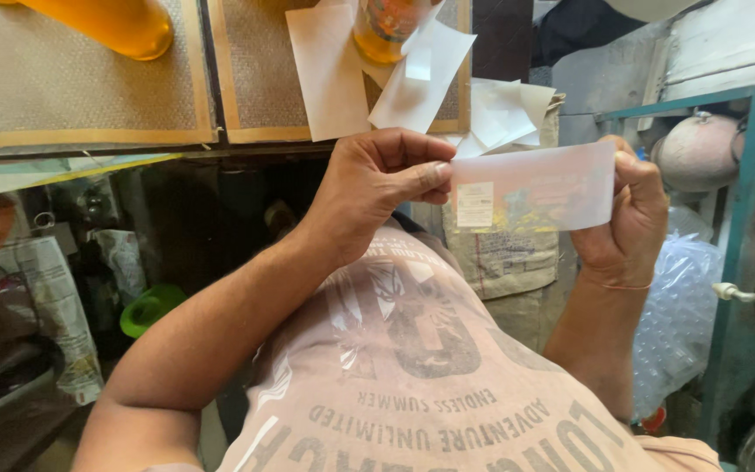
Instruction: The person applies printed labels to the necks of several plastic bottles filled with amber liquid. They peel labels from backing sheets, align them on the bottles, and smooth them down. The person handles multiple bottles and labels in sequence on a table.
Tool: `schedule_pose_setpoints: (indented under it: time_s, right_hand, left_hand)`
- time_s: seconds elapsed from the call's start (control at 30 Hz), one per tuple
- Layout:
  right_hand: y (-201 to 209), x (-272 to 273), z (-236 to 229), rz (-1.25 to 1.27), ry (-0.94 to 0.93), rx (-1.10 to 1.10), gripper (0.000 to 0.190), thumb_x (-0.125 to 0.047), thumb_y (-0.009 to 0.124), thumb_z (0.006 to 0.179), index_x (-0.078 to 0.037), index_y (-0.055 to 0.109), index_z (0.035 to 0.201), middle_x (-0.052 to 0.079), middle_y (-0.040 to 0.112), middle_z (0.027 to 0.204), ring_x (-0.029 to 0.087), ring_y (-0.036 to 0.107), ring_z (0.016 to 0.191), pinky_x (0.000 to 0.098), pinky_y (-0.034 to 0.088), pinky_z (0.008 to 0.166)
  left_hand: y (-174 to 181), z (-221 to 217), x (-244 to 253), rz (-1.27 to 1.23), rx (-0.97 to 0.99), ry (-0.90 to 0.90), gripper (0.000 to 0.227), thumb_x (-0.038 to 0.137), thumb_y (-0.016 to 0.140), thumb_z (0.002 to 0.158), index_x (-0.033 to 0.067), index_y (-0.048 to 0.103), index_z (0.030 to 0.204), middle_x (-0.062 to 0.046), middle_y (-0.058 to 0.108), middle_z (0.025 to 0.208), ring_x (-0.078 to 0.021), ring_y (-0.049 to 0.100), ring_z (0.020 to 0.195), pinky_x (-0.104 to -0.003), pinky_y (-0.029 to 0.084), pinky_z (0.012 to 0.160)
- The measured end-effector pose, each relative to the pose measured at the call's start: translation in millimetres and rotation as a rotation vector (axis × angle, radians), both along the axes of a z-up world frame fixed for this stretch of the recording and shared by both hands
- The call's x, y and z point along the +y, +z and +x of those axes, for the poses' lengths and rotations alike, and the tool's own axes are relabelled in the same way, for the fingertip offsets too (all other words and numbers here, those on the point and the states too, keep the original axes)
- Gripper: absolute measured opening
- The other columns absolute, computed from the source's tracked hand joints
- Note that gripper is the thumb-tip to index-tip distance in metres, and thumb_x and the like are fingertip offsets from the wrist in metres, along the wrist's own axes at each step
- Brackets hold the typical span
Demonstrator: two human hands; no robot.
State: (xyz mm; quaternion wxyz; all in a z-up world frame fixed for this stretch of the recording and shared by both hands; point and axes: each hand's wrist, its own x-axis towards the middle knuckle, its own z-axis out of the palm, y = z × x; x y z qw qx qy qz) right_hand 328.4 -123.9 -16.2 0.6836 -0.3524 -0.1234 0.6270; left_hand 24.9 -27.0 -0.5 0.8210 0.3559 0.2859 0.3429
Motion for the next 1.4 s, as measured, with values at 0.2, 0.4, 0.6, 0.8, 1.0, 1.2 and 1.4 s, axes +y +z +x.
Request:
schedule_pose_setpoints:
  time_s: [0.2,0.4,0.6,0.8,1.0,1.2,1.4]
  right_hand:
    - [-3.0,2.8,3.7,-0.002,0.04,0.042,0.017,-0.01,0.056,0.111,0.001,0.059,0.099,0.008,0.065,0.091,0.017,0.065,0.086,0.0312,0.058,0.087]
    - [-5.8,4.8,2.1,-0.181,0.015,0.151,0.014,-0.01,0.054,0.109,0.003,0.059,0.11,0.009,0.067,0.099,0.018,0.069,0.093,0.0333,0.06,0.095]
    - [-20.2,10.4,-19.5,-0.126,0.166,0.448,0.022,-0.008,0.05,0.115,0.012,0.055,0.125,0.015,0.069,0.107,0.021,0.072,0.095,0.033,0.062,0.098]
    - [-31.7,8.8,-29.1,-0.304,0.101,0.277,0.032,-0.012,0.05,0.107,0.013,0.055,0.126,0.018,0.071,0.111,0.023,0.076,0.096,0.0282,0.064,0.082]
    - [-34.7,1.0,-46.4,-0.363,0.121,0.326,0.035,-0.014,0.05,0.108,0.016,0.055,0.127,0.022,0.071,0.111,0.024,0.077,0.088,0.0234,0.064,0.063]
    - [-30.4,-1.6,-53.4,-0.372,0.122,0.36,0.031,-0.013,0.052,0.109,0.012,0.053,0.126,0.017,0.071,0.105,0.022,0.077,0.083,0.024,0.064,0.061]
    - [-44.2,1.4,-54.6,-0.291,0.164,0.416,0.031,-0.012,0.049,0.11,0.014,0.052,0.128,0.017,0.07,0.105,0.019,0.076,0.082,0.0225,0.064,0.063]
  left_hand:
    - [-4.0,2.5,-2.2,0.07,0.038,0.048,0.015,-0.002,0.074,0.093,0.0012,0.06,0.099,-0.011,0.074,0.093,-0.0131,0.073,0.083,-0.029,0.064,0.077]
    - [0.3,9.2,-11.6,0.336,-0.025,0.207,0.031,-0.01,0.066,0.1,0.0076,0.041,0.097,-0.008,0.066,0.093,-0.0092,0.068,0.09,-0.026,0.062,0.081]
    - [5.0,3.9,-11.1,0.843,0.193,0.368,0.024,-0.013,0.068,0.1,0.0042,0.051,0.106,-0.006,0.069,0.099,-0.0112,0.071,0.093,-0.024,0.061,0.084]
    - [10.2,-4.0,-4.4,1.064,0.275,0.432,0.026,-0.01,0.071,0.1,0.0065,0.064,0.119,-0.005,0.07,0.104,-0.0167,0.072,0.091,-0.027,0.059,0.082]
    - [16.6,-11.1,3.8,1.15,0.252,0.443,0.027,-0.011,0.069,0.101,0.0081,0.062,0.119,-0.005,0.069,0.102,-0.0178,0.07,0.088,-0.03,0.058,0.08]
    - [23.1,-9.2,11.1,1.246,0.254,0.419,0.033,-0.019,0.063,0.095,0.0057,0.066,0.116,-0.009,0.069,0.102,-0.0213,0.07,0.091,-0.031,0.058,0.077]
    - [10.7,-15.6,14.7,1.114,0.232,0.387,0.023,-0.016,0.06,0.098,0.0051,0.062,0.107,-0.007,0.069,0.104,-0.018,0.07,0.09,-0.027,0.059,0.075]
